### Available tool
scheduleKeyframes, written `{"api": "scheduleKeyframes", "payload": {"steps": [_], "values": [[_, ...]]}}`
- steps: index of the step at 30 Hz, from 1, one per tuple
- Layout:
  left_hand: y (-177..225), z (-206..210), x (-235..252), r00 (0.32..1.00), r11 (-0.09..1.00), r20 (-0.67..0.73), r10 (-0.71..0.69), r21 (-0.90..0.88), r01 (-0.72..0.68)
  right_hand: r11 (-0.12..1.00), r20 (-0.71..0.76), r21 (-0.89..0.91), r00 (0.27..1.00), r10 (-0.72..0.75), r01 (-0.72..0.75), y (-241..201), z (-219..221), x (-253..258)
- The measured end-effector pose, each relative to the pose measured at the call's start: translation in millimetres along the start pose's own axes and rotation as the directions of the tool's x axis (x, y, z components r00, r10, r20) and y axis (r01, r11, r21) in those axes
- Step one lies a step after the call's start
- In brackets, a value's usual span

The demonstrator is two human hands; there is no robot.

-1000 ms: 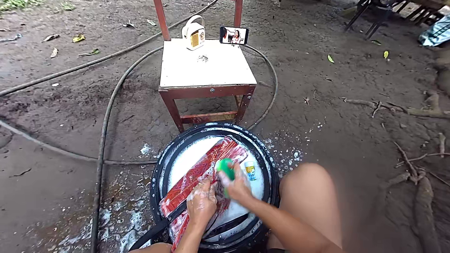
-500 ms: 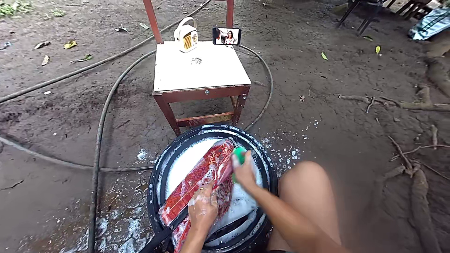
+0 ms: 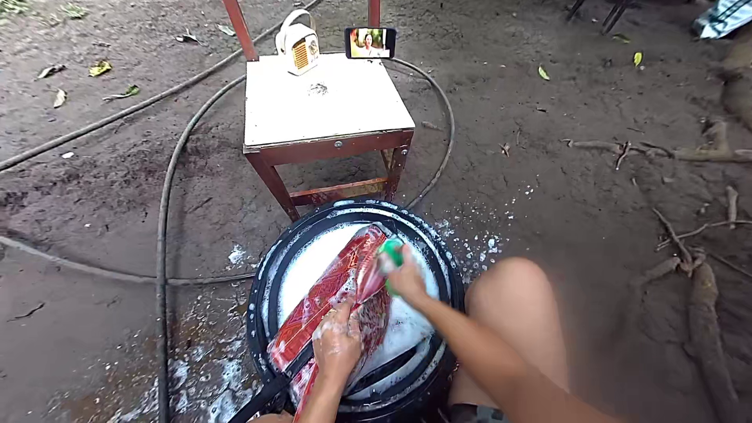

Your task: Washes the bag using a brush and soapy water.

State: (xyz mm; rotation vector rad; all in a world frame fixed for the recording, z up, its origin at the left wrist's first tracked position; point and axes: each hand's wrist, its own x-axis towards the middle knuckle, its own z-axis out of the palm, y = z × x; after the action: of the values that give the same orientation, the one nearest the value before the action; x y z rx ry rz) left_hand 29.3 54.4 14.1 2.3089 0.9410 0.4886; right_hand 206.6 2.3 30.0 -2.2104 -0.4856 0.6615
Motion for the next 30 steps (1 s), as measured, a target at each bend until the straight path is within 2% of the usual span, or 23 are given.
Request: {"api": "scheduleKeyframes", "payload": {"steps": [2,3,5,7,9,11,12,13,16,18,19,22,24,26,28,29,30], "values": [[0.8,0.7,-1.2,0.999,1.0,0.035,0.004,0.013,-0.005,0.996,-0.085,0.012,0.992,0.094,-0.093,14.9,-5.6,28.7],[-0.7,-0.1,0.1,0.999,1.0,0.039,-0.005,0.019,0.004,0.998,-0.086,0.033,0.995,0.057,-0.055,11.5,-0.7,17.1],[-2.0,-1.3,3.9,1.0,1.0,0.016,-0.015,0.017,0.015,0.996,0.018,0.06,0.997,-0.074,0.073,-7.0,11.1,-32.9],[-3.0,-4.9,6.6,1.0,1.0,-0.012,0.002,0.023,-0.002,0.993,0.074,0.015,0.99,-0.122,0.121,-10.4,11.0,-40.7],[-4.6,-6.7,-0.8,1.0,0.999,0.004,0.009,0.033,-0.009,0.998,-0.029,-0.057,0.999,-0.021,0.019,28.9,0.2,7.4],[-7.8,-6.6,-0.1,0.999,0.998,0.003,-0.04,0.041,0.039,0.98,-0.209,-0.028,0.96,0.189,-0.199,67.9,-15.9,44.7],[-9.7,-8.3,5.3,0.997,0.996,-0.002,-0.077,0.034,0.077,0.967,-0.277,-0.01,0.93,0.241,-0.253,74.3,-20.6,53.0],[-12.1,-9.4,7.2,0.994,0.994,-0.001,-0.108,0.029,0.108,0.964,-0.274,-0.017,0.929,0.25,-0.265,79.7,-18.5,48.4],[-18.8,-7.9,7.8,0.993,0.992,-0.008,-0.122,0.032,0.122,0.945,0.009,-0.218,0.967,0.253,-0.245,104.1,20.5,26.2],[-19.2,-7.8,9.4,0.992,0.992,-0.015,-0.124,0.026,0.125,0.878,0.143,-0.405,0.931,0.336,-0.254,117.4,45.1,23.8],[-18.7,-8.1,10.0,0.992,0.991,-0.018,-0.129,0.021,0.129,0.857,0.154,-0.441,0.919,0.364,-0.266,124.1,52.8,23.2],[-20.8,-6.7,10.8,0.991,0.991,-0.04,-0.13,0.005,0.13,0.842,0.118,-0.429,0.904,0.411,-0.327,147.2,70.1,18.3],[-24.5,-5.9,11.7,0.99,0.991,-0.06,-0.13,-0.007,0.13,0.82,0.211,-0.457,0.854,0.476,-0.344,155.4,77.2,12.3],[-27.1,-6.0,13.3,0.989,0.991,-0.068,-0.13,-0.016,0.13,0.782,0.345,-0.547,0.771,0.535,-0.298,153.9,76.6,12.3],[-27.3,-7.1,13.4,0.988,0.989,-0.048,-0.15,-0.026,0.149,0.78,0.433,-0.561,0.704,0.563,-0.279,145.1,67.5,21.7],[-27.5,-7.5,12.8,0.987,0.987,-0.043,-0.158,-0.027,0.157,0.803,0.433,-0.5,0.709,0.557,-0.325,142.1,61.5,28.3],[-27.4,-8.2,13.5,0.985,0.986,-0.038,-0.168,-0.027,0.167,0.846,0.38,-0.327,0.761,0.526,-0.421,142.1,56.6,35.6]]}}
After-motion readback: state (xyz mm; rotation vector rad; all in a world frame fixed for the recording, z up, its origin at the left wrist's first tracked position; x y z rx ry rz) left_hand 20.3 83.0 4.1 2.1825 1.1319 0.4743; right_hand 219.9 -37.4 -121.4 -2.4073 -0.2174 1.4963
